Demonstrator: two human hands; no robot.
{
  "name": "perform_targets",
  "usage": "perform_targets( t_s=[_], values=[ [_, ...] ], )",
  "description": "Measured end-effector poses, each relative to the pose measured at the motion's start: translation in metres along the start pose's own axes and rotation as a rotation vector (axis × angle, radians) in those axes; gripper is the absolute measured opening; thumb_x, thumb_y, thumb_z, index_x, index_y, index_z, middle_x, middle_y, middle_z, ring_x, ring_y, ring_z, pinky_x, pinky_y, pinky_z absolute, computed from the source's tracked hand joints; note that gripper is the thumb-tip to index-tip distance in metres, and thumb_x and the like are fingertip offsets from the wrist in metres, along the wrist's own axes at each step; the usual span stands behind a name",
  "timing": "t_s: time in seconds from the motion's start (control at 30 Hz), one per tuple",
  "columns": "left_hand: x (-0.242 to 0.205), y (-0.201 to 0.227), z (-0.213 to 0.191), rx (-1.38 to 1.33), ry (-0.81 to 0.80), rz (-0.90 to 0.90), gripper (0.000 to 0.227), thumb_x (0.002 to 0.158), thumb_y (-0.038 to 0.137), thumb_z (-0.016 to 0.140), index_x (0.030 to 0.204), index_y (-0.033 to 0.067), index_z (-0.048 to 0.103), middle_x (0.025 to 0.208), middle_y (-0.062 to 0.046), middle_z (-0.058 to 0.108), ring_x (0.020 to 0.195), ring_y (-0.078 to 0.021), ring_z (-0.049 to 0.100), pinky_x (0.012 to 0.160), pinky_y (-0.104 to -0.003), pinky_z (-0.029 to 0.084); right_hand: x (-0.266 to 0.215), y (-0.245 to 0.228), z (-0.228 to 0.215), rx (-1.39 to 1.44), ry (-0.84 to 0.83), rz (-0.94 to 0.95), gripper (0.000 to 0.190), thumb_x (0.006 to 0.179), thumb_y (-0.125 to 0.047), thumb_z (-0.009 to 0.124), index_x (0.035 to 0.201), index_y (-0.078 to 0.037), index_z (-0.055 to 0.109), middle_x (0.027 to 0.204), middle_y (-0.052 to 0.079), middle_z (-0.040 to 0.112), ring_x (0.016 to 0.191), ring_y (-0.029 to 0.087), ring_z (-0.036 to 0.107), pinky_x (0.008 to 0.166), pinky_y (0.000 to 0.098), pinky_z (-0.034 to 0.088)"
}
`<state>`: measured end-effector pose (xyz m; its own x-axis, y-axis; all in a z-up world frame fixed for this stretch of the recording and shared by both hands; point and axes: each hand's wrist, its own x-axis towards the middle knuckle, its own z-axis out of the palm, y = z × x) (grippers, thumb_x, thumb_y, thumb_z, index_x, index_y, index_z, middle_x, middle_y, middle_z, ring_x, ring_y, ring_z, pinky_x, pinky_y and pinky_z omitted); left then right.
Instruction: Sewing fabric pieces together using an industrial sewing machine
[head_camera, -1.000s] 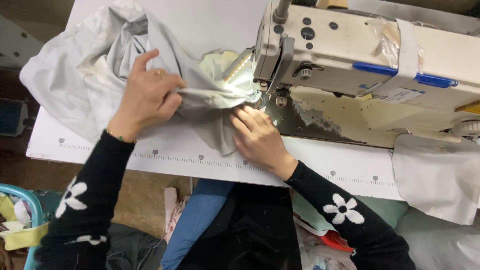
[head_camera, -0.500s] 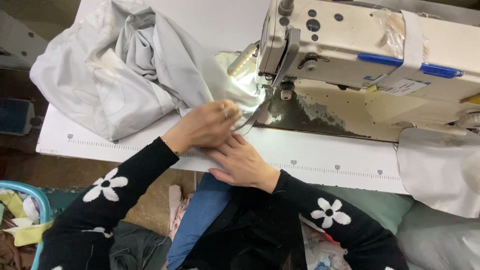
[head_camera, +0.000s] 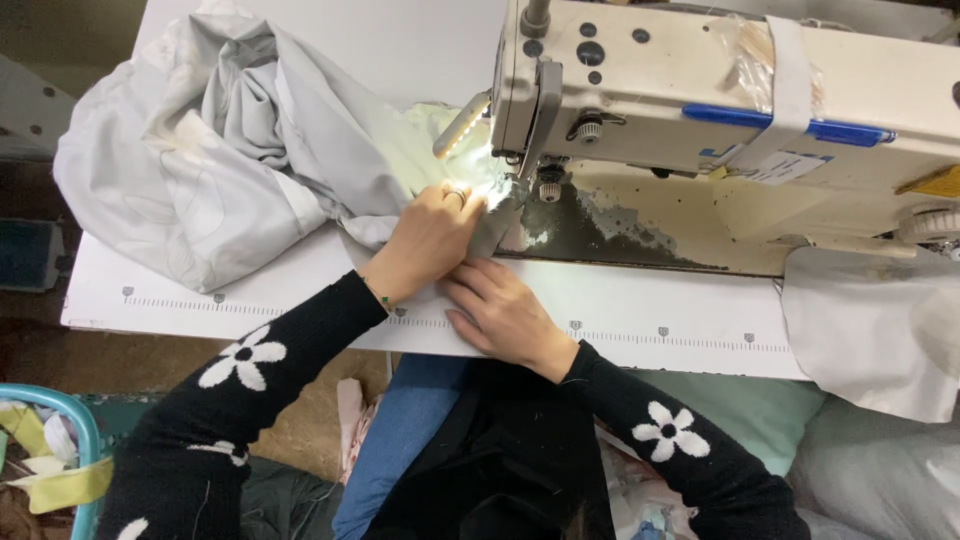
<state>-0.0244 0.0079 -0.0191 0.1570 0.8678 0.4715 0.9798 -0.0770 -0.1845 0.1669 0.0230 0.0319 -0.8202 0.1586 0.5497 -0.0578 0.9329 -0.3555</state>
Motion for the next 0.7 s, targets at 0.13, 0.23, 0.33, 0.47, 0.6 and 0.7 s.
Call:
perform_targets(
  t_s=[0.13, 0.23, 0.33, 0.47, 0.6, 0.7],
  values=[
    [0.018, -0.004, -0.043, -0.225, -0.034, -0.126, 0.018, 0.097, 0.03, 0.057, 0.102, 0.0137, 0.063, 0.075, -0.005, 0.056, 0.07, -0.028, 0.062, 0.06, -0.039, 0.049, 0.002, -0.006, -0.004, 0.026, -0.015, -0.021, 0.029, 0.098, -0.025, 0.061, 0.117, -0.005, 0.069, 0.118, 0.016, 0.068, 0.116, 0.035, 0.065, 0.099, 0.0427, 0.053],
    [0.018, -0.002, -0.033, -0.099, 0.061, -0.008, 0.018, 0.097, 0.03, 0.062, 0.086, 0.0168, 0.059, 0.076, -0.003, 0.054, 0.066, -0.0234, 0.059, 0.056, -0.035, 0.048, 0.0, -0.006, -0.006, 0.03, -0.034, -0.028, 0.033, 0.098, -0.024, 0.06, 0.122, -0.003, 0.068, 0.121, 0.018, 0.067, 0.119, 0.036, 0.064, 0.103, 0.0428, 0.052],
    [0.016, 0.0, -0.022, 0.088, 0.188, 0.179, 0.021, 0.1, 0.02, 0.056, 0.079, 0.0213, 0.058, 0.078, 0.0, 0.054, 0.065, -0.0186, 0.056, 0.058, -0.03, 0.045, -0.004, -0.004, -0.001, 0.018, -0.033, -0.024, 0.034, 0.098, -0.024, 0.06, 0.124, -0.003, 0.068, 0.12, 0.018, 0.067, 0.119, 0.035, 0.064, 0.104, 0.0432, 0.052],
    [0.022, -0.002, -0.038, 0.077, 0.209, 0.29, 0.019, 0.097, 0.012, 0.055, 0.082, 0.0193, 0.065, 0.08, -0.002, 0.056, 0.072, -0.0199, 0.059, 0.062, -0.029, 0.046, -0.001, -0.006, -0.003, 0.048, -0.022, -0.008, 0.034, 0.098, -0.023, 0.06, 0.124, -0.002, 0.068, 0.117, 0.019, 0.068, 0.114, 0.036, 0.066, 0.102, 0.0433, 0.053],
    [0.024, -0.007, -0.046, 0.04, 0.142, 0.322, 0.017, 0.097, 0.013, 0.056, 0.084, 0.0186, 0.065, 0.08, -0.002, 0.058, 0.072, -0.0194, 0.06, 0.063, -0.028, 0.047, 0.004, -0.008, -0.011, 0.06, -0.012, 0.003, 0.031, 0.098, -0.022, 0.061, 0.118, -0.001, 0.07, 0.114, 0.019, 0.069, 0.112, 0.036, 0.067, 0.101, 0.0434, 0.054],
    [0.021, -0.005, -0.047, -0.034, 0.068, 0.337, 0.011, 0.094, 0.017, 0.057, 0.085, 0.0174, 0.064, 0.079, -0.003, 0.057, 0.071, -0.0205, 0.058, 0.061, -0.03, 0.049, -0.005, 0.006, -0.01, 0.161, -0.006, 0.036, 0.024, 0.098, -0.02, 0.063, 0.111, -0.002, 0.072, 0.112, 0.017, 0.071, 0.11, 0.036, 0.068, 0.097, 0.0427, 0.056]
  ],
)
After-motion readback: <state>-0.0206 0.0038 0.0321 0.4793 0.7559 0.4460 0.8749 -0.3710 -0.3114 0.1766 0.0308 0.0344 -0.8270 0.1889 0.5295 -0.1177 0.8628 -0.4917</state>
